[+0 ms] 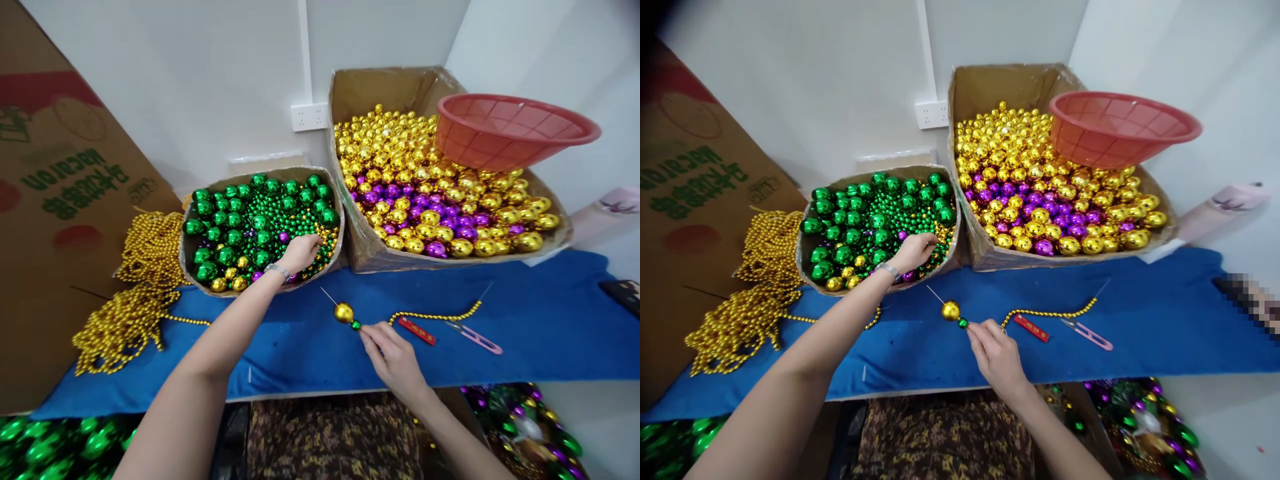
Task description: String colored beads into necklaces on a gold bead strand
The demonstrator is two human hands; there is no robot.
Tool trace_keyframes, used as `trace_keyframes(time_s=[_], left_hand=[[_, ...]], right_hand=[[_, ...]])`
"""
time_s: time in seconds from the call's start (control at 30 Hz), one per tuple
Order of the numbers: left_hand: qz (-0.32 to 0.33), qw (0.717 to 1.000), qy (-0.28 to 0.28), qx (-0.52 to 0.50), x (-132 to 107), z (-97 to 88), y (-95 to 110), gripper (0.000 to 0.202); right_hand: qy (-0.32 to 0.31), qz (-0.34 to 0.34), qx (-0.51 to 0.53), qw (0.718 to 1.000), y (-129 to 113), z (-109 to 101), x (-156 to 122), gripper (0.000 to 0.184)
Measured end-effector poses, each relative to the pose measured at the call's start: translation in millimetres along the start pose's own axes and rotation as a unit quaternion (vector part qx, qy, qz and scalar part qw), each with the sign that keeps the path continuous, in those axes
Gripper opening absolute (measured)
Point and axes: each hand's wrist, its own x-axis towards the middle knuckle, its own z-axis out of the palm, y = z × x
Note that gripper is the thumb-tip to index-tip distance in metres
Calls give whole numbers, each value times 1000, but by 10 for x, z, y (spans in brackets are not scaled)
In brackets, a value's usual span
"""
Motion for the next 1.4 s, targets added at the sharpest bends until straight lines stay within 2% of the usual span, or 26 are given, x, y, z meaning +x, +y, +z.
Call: trace_keyframes(time_s=[0.23, 0.4, 0.57, 0.73, 0.87, 0.93, 1.0, 1.07, 1.17, 1.3, 1.4], left_hand=[[4, 996, -34, 79, 61, 120, 92, 30], [-4, 994, -38, 106, 118, 168, 200, 25], [7, 994, -44, 104, 132, 181, 168, 21], [3, 995, -31, 90, 137, 176, 128, 24], [-11, 997, 3, 82, 15, 81, 120, 24], [-30, 998, 50, 37, -106, 20, 109, 24], [-51, 992, 103, -58, -234, -23, 91, 24], [-57, 978, 133, -149, -327, -38, 70, 22], [-49, 974, 124, -181, -352, -25, 41, 20], [-21, 971, 76, -227, -220, 3, 4, 22], [-30, 963, 116, -243, -94, 21, -23, 23]], right_hand=[[-1, 2, 9, 1000, -5, 4, -14, 20], [3, 1, 8, 1000, -1, 8, -30, 20], [6, 1, 10, 1000, -10, 8, -25, 20], [5, 7, 5, 1000, -31, -6, -20, 22], [9, 13, 0, 1000, -30, -34, -19, 22], [12, 12, -1, 1000, -28, -46, -7, 22], [11, 10, 1, 1000, -28, -46, 15, 21], [9, 7, 3, 1000, -32, -29, 38, 21], [8, 2, 3, 1000, -51, 14, 61, 22], [12, -5, 1, 1000, -67, 35, 46, 22], [15, -2, -8, 1000, -51, 14, 20, 21]])
